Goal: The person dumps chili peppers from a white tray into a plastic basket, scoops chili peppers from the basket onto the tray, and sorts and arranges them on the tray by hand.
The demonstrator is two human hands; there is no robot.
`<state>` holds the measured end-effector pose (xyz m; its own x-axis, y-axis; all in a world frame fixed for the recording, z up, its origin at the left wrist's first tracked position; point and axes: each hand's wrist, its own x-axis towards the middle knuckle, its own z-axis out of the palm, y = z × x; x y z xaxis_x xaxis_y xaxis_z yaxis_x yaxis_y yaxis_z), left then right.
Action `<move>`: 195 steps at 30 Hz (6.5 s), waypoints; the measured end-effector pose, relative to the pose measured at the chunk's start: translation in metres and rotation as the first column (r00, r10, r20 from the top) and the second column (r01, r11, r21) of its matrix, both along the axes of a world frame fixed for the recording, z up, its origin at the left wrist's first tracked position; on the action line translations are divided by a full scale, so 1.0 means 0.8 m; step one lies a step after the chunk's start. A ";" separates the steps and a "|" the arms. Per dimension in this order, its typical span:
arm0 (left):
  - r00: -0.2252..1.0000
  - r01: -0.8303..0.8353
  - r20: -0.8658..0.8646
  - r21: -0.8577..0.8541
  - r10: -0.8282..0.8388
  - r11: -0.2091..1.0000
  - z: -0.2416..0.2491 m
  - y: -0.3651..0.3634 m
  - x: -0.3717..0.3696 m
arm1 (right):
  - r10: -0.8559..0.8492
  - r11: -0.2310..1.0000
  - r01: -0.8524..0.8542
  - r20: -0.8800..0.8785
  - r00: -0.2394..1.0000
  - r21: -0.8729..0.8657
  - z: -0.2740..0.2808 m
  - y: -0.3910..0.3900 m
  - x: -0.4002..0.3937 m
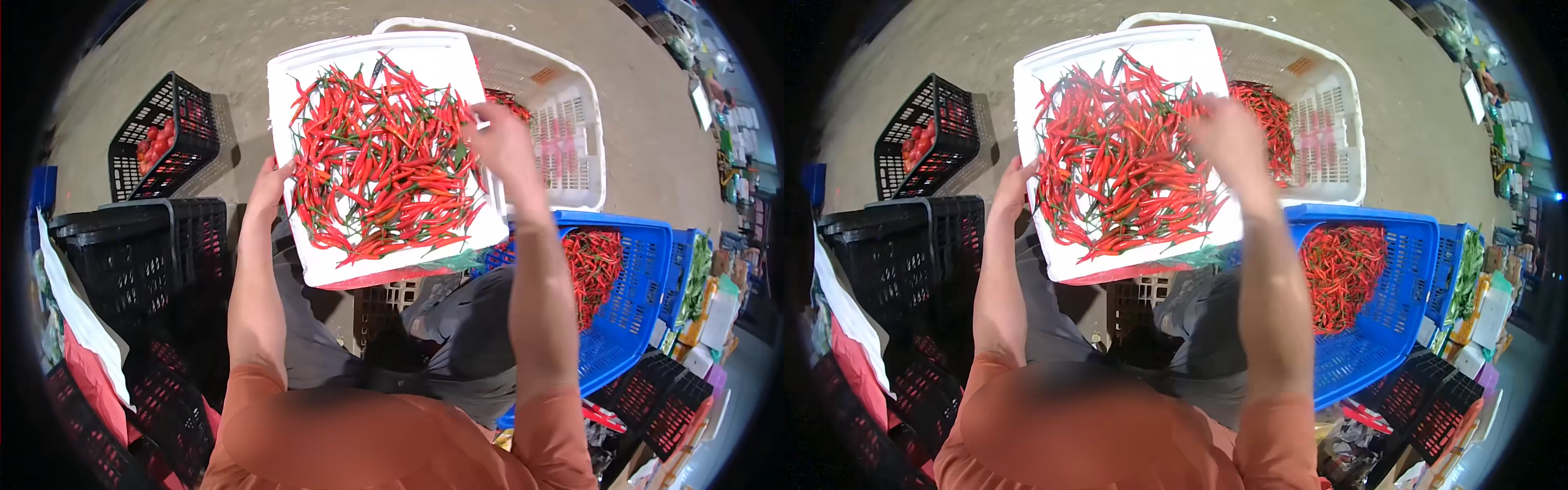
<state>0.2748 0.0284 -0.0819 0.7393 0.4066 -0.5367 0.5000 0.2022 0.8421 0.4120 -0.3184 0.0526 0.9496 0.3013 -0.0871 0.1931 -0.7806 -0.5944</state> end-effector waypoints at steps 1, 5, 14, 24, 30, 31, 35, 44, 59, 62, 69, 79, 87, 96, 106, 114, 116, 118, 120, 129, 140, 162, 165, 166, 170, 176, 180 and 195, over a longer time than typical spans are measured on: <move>1.000 0.005 0.023 -0.029 -0.005 1.000 -0.006 0.004 -0.001 | -0.040 0.999 0.040 0.054 0.998 -0.007 -0.023 -0.026 0.035; 0.999 -0.007 0.032 0.002 0.007 1.000 -0.006 0.003 -0.001 | -0.278 0.947 0.314 -0.328 0.903 0.061 -0.153 -0.117 0.052; 0.997 -0.048 0.059 0.090 0.043 0.995 0.007 -0.010 0.007 | 0.187 0.709 0.476 -0.790 0.584 0.521 -0.214 -0.106 0.041; 0.861 0.015 0.300 0.793 -0.412 0.609 0.062 -0.156 -0.027 | 0.103 0.710 0.550 -0.837 0.538 0.441 -0.226 -0.103 0.040; 0.559 0.455 -0.181 0.883 -0.809 0.117 0.061 -0.283 -0.072 | -0.015 0.675 0.585 -0.785 0.619 0.449 -0.268 -0.095 0.045; 0.551 0.475 -0.188 0.872 -0.813 0.120 0.060 -0.285 -0.075 | -0.016 0.670 0.589 -0.785 0.620 0.452 -0.269 -0.097 0.044; 0.575 0.488 -0.300 0.872 -0.761 0.025 0.068 -0.247 -0.081 | -0.046 0.704 0.571 -0.776 0.630 0.422 -0.264 -0.090 0.045; 0.717 0.268 -0.011 0.927 -0.697 0.262 0.074 -0.257 -0.059 | -0.138 0.765 0.545 -0.740 0.659 0.342 -0.259 -0.082 0.051; 0.685 0.342 -0.037 0.898 -0.728 0.276 0.077 -0.235 -0.049 | -0.143 0.769 0.522 -0.698 0.702 0.367 -0.206 -0.077 0.051; 0.736 0.238 0.101 0.887 -0.670 0.395 0.085 -0.250 -0.017 | -0.217 0.809 0.512 -0.663 0.716 0.288 -0.213 -0.072 0.054; 0.750 0.391 -0.128 0.877 -0.649 0.279 0.044 -0.333 0.075 | -0.165 0.814 0.477 -0.656 0.736 0.330 -0.240 -0.079 0.058; 0.775 0.324 -0.102 0.911 -0.623 0.254 0.024 -0.333 0.076 | -0.150 0.797 0.485 -0.659 0.737 0.361 -0.238 -0.080 0.057; 0.758 0.376 -0.179 0.906 -0.628 0.196 0.025 -0.332 0.092 | -0.191 0.809 0.477 -0.612 0.767 0.345 -0.268 -0.078 0.060; 0.778 0.403 0.136 0.641 -0.613 0.654 0.052 -0.296 0.063 | -0.164 0.777 0.515 -0.674 0.720 0.362 -0.206 -0.074 0.050; 0.967 0.186 0.230 -0.340 -0.110 0.922 0.073 -0.237 0.023 | -0.136 0.779 0.483 -0.643 0.753 0.400 -0.220 -0.074 0.053; 0.928 0.214 0.356 -0.280 -0.106 0.936 0.114 -0.175 -0.028 | -0.132 0.801 0.478 -0.674 0.727 0.359 -0.221 -0.076 0.057; 0.970 0.028 0.241 0.040 -0.036 0.999 0.129 -0.136 -0.047 | -0.127 0.789 0.491 -0.685 0.718 0.368 -0.225 -0.075 0.056; 0.959 -0.126 0.272 0.162 0.079 0.979 0.123 -0.074 -0.073 | -0.129 0.808 0.472 -0.676 0.725 0.352 -0.222 -0.077 0.056; 0.973 -0.180 0.212 0.434 0.094 0.883 0.097 0.002 -0.105 | -0.131 0.793 0.486 -0.676 0.725 0.368 -0.230 -0.076 0.058; 0.991 0.093 -0.029 0.855 -0.132 0.510 0.065 -0.018 -0.127 | -0.125 0.778 0.503 -0.692 0.711 0.376 -0.210 -0.071 0.051; 0.602 0.500 -0.243 0.857 -0.761 0.121 0.077 -0.246 -0.046 | -0.058 0.757 0.466 -0.663 0.746 0.458 -0.217 -0.075 0.052; 0.694 0.428 -0.214 0.891 -0.687 0.154 0.055 -0.313 0.007 | -0.147 0.767 0.541 -0.726 0.672 0.345 -0.221 -0.075 0.055; 0.636 0.450 -0.176 0.876 -0.751 0.175 0.047 -0.338 -0.014 | -0.136 0.767 0.533 -0.720 0.680 0.358 -0.214 -0.072 0.054; 0.632 0.460 -0.158 0.864 -0.758 0.203 0.050 -0.340 -0.017 | -0.126 0.756 0.537 -0.721 0.681 0.375 -0.221 -0.072 0.056; 0.656 0.459 -0.096 0.838 -0.749 0.295 0.051 -0.332 -0.013 | -0.136 0.752 0.539 -0.711 0.690 0.380 -0.236 -0.075 0.057; 0.747 0.287 -0.022 0.912 -0.664 0.293 0.061 -0.304 0.022 | -0.119 0.743 0.540 -0.717 0.687 0.395 -0.246 -0.076 0.059; 0.814 0.296 -0.103 0.921 -0.572 0.255 0.042 -0.284 0.063 | -0.148 0.768 0.526 -0.698 0.701 0.366 -0.230 -0.074 0.054; 0.842 0.254 -0.053 0.917 -0.537 0.309 0.062 -0.262 0.059 | -0.139 0.766 0.522 -0.695 0.706 0.376 -0.233 -0.074 0.057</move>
<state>0.3220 -0.1816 -0.0320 0.9812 0.1503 0.1211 0.0720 -0.8672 0.4928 0.4577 -0.3779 -0.1336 0.7854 0.1530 -0.5998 -0.5560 -0.2517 -0.7922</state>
